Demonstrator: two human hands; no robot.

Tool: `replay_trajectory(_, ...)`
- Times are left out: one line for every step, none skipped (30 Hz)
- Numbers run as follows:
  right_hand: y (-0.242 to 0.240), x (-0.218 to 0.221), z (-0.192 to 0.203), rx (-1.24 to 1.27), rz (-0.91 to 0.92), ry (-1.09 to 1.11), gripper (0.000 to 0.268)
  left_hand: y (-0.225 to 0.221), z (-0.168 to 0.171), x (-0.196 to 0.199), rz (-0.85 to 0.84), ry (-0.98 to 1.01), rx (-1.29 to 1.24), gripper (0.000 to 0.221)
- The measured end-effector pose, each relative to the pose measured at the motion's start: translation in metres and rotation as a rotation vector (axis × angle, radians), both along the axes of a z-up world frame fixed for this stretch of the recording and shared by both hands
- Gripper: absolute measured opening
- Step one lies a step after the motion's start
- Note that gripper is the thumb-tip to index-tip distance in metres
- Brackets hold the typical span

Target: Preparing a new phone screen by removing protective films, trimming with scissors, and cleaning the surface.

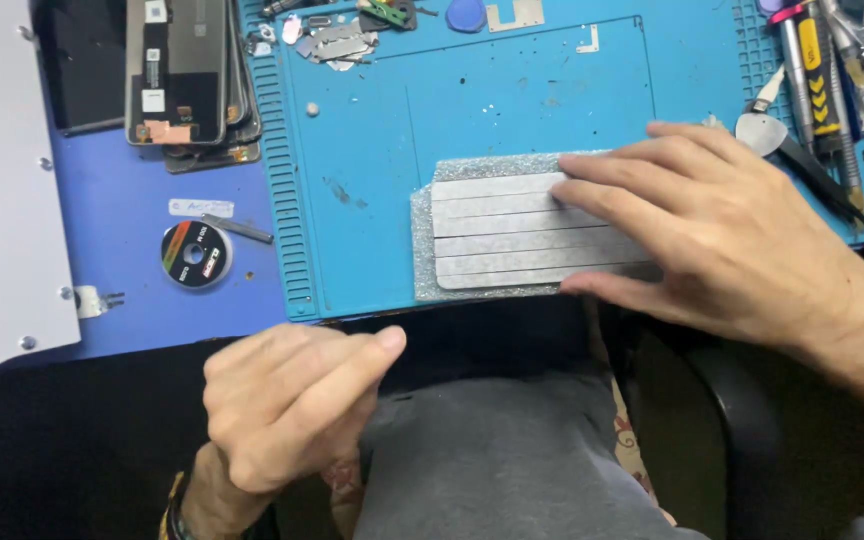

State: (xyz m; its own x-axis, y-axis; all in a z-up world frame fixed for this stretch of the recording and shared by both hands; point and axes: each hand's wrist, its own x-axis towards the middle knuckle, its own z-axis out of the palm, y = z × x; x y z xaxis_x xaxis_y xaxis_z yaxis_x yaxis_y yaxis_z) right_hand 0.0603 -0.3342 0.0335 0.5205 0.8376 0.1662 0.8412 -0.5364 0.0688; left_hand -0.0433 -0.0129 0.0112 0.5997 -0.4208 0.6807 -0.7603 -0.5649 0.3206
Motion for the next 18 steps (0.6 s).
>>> replay_trajectory(0.0, 0.0, 0.004, -0.026, 0.025, -0.084, 0.067, -0.003, 0.005, 0.006, 0.024, -0.02, -0.041, 0.013)
replay_trajectory(0.003, 0.0, 0.001, -0.022, 0.029, -0.089, 0.067, -0.005, 0.009, 0.007, 0.028, -0.025, -0.037, 0.013)
replay_trajectory(0.004, 0.0, -0.001, -0.047, 0.086, -0.138, 0.056, -0.01, 0.013, 0.011, 0.041, -0.053, -0.049, 0.012)
replay_trajectory(0.004, 0.001, -0.003, -0.072, 0.143, -0.185, 0.046, -0.014, 0.016, 0.014, 0.054, -0.08, -0.062, 0.012)
replay_trajectory(0.003, 0.003, 0.001, -0.074, 0.136, -0.19, 0.046, -0.018, 0.016, 0.016, 0.048, -0.086, -0.064, 0.012)
replay_trajectory(0.002, 0.006, 0.005, -0.093, 0.166, -0.256, 0.03, -0.022, 0.016, 0.019, 0.074, -0.114, -0.084, 0.011)
replay_trajectory(0.001, 0.008, 0.008, -0.11, 0.198, -0.319, 0.017, -0.025, 0.016, 0.02, 0.102, -0.141, -0.102, 0.01)
replay_trajectory(-0.002, 0.012, 0.011, -0.111, 0.195, -0.323, 0.017, -0.026, 0.016, 0.021, 0.098, -0.145, -0.103, 0.01)
replay_trajectory(-0.005, 0.016, 0.014, -0.121, 0.154, -0.379, 0.014, -0.027, 0.016, 0.022, 0.132, -0.15, -0.117, 0.01)
replay_trajectory(-0.008, 0.02, 0.017, -0.131, 0.114, -0.435, 0.013, -0.027, 0.016, 0.023, 0.167, -0.155, -0.131, 0.011)
replay_trajectory(-0.013, 0.019, 0.021, -0.131, 0.114, -0.437, 0.013, -0.029, 0.017, 0.021, 0.167, -0.158, -0.131, 0.011)
replay_trajectory(-0.017, 0.018, 0.026, 0.071, 0.003, -0.207, 0.011, -0.03, 0.019, 0.02, 0.206, -0.118, -0.173, 0.012)
replay_trajectory(-0.021, 0.019, 0.03, 0.281, -0.103, 0.02, 0.01, -0.031, 0.022, 0.02, 0.247, -0.08, -0.213, 0.014)
replay_trajectory(-0.017, 0.022, 0.037, 0.283, -0.099, 0.016, 0.01, -0.03, 0.022, 0.02, 0.25, -0.085, -0.212, 0.014)
replay_trajectory(-0.012, 0.023, 0.043, 0.339, -0.188, 0.239, 0.014, -0.029, 0.023, 0.02, 0.272, -0.045, -0.183, 0.02)
replay_trajectory(-0.008, 0.024, 0.05, 0.393, -0.272, 0.464, 0.02, -0.028, 0.022, 0.02, 0.294, -0.006, -0.155, 0.028)
replay_trajectory(-0.002, 0.028, 0.047, 0.391, -0.275, 0.462, 0.02, -0.029, 0.017, 0.021, 0.291, -0.007, -0.158, 0.028)
replay_trajectory(0.004, 0.032, 0.044, 0.292, -0.414, 0.713, 0.024, -0.03, 0.01, 0.022, 0.265, 0.017, -0.183, 0.034)
